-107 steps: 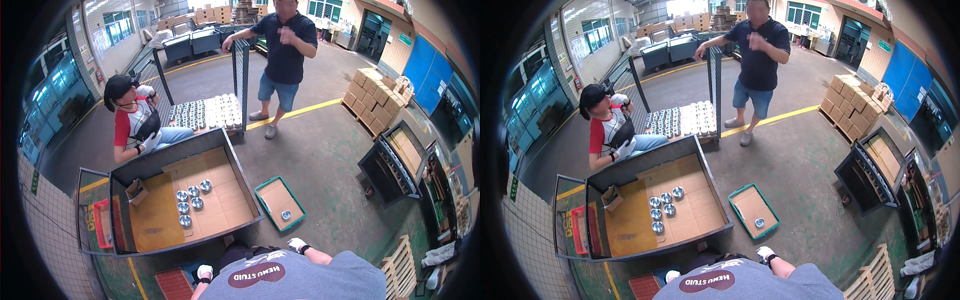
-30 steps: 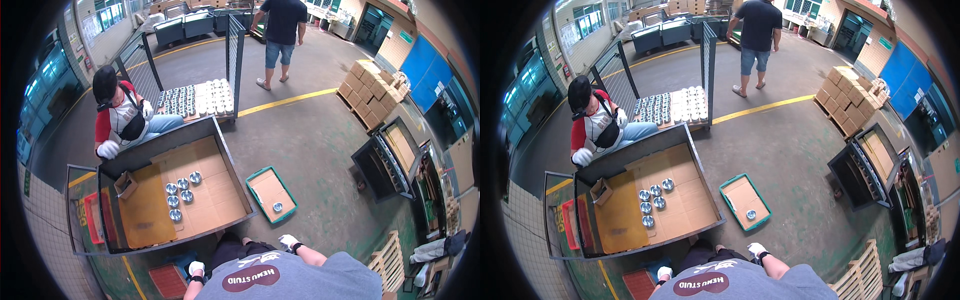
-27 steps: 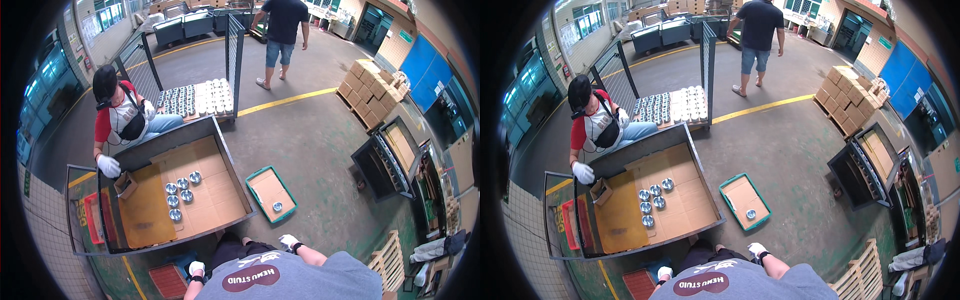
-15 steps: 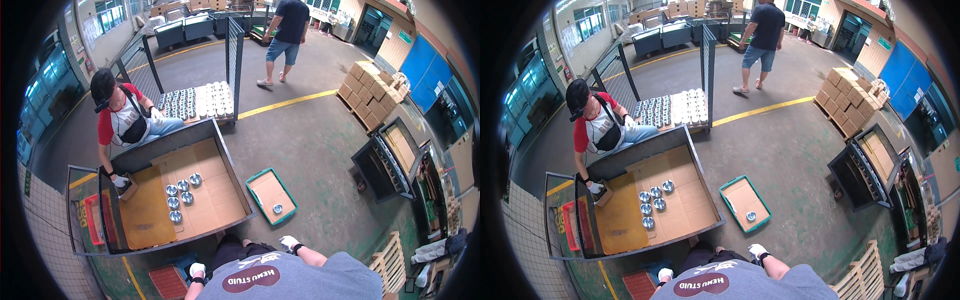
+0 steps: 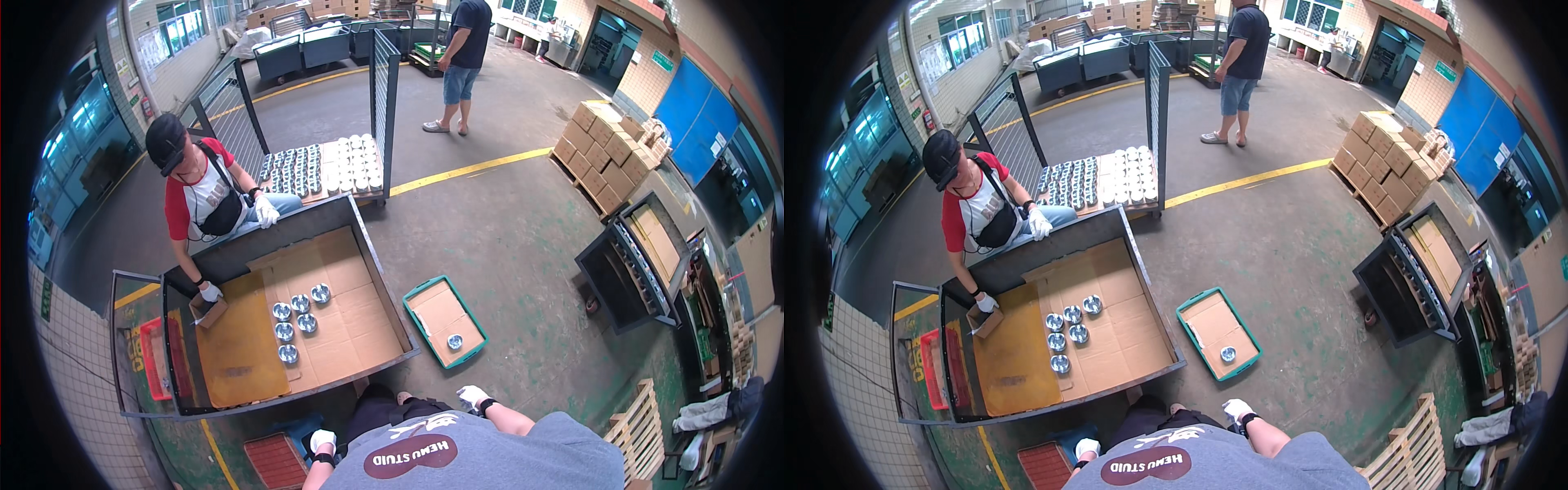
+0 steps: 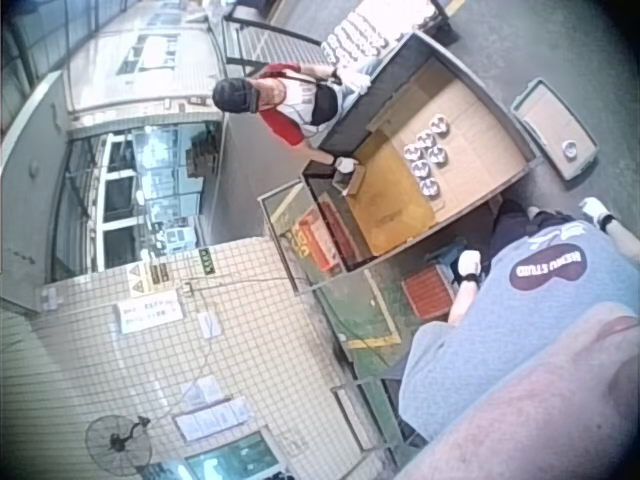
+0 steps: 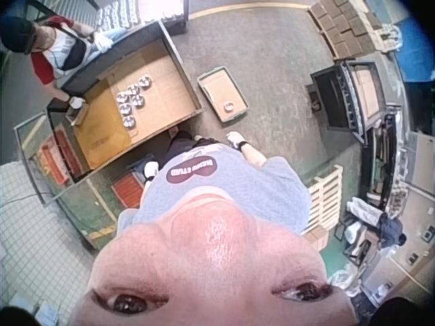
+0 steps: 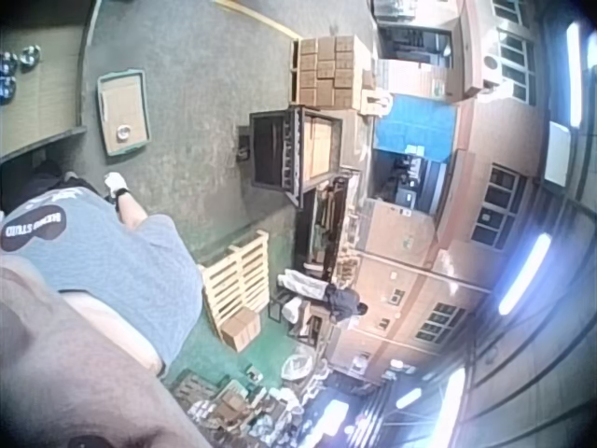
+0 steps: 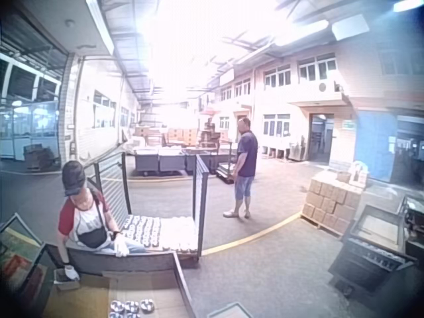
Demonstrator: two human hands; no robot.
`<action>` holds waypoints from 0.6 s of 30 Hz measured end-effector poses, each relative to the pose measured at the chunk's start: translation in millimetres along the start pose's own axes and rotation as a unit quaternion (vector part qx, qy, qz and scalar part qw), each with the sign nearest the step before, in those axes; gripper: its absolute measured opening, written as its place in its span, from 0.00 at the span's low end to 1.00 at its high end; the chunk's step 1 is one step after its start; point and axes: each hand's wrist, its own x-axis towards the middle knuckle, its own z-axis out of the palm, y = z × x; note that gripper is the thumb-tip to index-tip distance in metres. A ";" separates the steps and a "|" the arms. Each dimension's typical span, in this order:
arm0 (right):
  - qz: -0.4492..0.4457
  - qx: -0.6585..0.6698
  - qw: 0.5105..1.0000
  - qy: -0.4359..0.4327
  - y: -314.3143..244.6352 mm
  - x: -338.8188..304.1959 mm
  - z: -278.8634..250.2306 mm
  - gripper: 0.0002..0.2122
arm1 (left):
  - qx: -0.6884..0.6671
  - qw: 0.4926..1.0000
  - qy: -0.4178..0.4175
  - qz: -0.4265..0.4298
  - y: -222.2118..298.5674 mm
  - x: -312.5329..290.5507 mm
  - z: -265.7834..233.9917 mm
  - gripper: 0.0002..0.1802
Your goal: The recorder is inspecting circular metal components and placing them into a shipping tray.
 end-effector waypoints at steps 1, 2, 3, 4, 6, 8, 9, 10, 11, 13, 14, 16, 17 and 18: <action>0.001 0.000 1.000 0.000 -1.7 -2.2 -0.8 0.13 | -0.007 1.000 -0.004 -0.005 0.4 0.8 0.9 0.14; 0.011 0.009 1.000 0.008 -3.5 -4.2 -1.5 0.14 | -0.007 1.000 -0.004 -0.005 0.8 1.1 2.1 0.14; 0.020 0.018 1.000 0.015 -5.2 -6.1 -2.0 0.15 | -0.036 0.999 0.006 -0.024 0.9 0.9 3.7 0.14; 0.021 0.017 1.000 0.015 -7.2 -7.3 -2.6 0.15 | -0.066 0.997 0.016 -0.043 1.8 0.1 2.1 0.14; 0.031 0.022 0.999 0.019 -11.2 -8.1 -2.4 0.15 | -0.083 0.995 0.021 -0.055 -0.1 0.5 1.6 0.14; 0.026 0.018 0.999 0.019 0.2 -2.3 -3.4 0.14 | -0.096 0.994 0.027 -0.055 -15.1 -42.2 32.2 0.14; 0.016 0.011 1.000 0.011 2.9 -0.4 -2.6 0.13 | -0.094 0.994 0.027 -0.054 -15.9 -46.4 27.1 0.14; 0.015 0.002 1.000 0.010 1.6 1.9 -3.8 0.13 | -0.101 0.993 0.028 -0.054 2.4 -28.6 -33.0 0.14; 0.018 0.011 1.000 0.006 -0.5 1.1 -3.9 0.13 | -0.102 0.993 0.028 -0.056 2.1 -35.6 -41.2 0.14; 0.020 0.016 1.000 0.002 -6.7 -2.9 -4.9 0.13 | -0.101 0.993 0.016 -0.060 2.3 -45.4 -50.6 0.14; 0.017 0.019 1.000 0.006 -11.1 -8.8 -3.0 0.14 | -0.091 0.994 0.016 -0.062 -18.7 -57.0 20.1 0.14; 0.011 0.012 1.000 0.010 -11.6 -7.4 -2.5 0.15 | 0.014 1.000 -0.021 0.001 -3.1 -3.1 -1.9 0.14; -0.002 -0.020 1.000 0.014 -1.4 -1.6 -3.2 0.14 | 0.018 1.000 -0.017 0.008 0.3 1.2 -4.7 0.14; -0.018 -0.055 0.998 0.013 3.5 2.2 -2.5 0.13 | -0.004 1.000 0.000 -0.010 0.9 -1.3 -6.4 0.13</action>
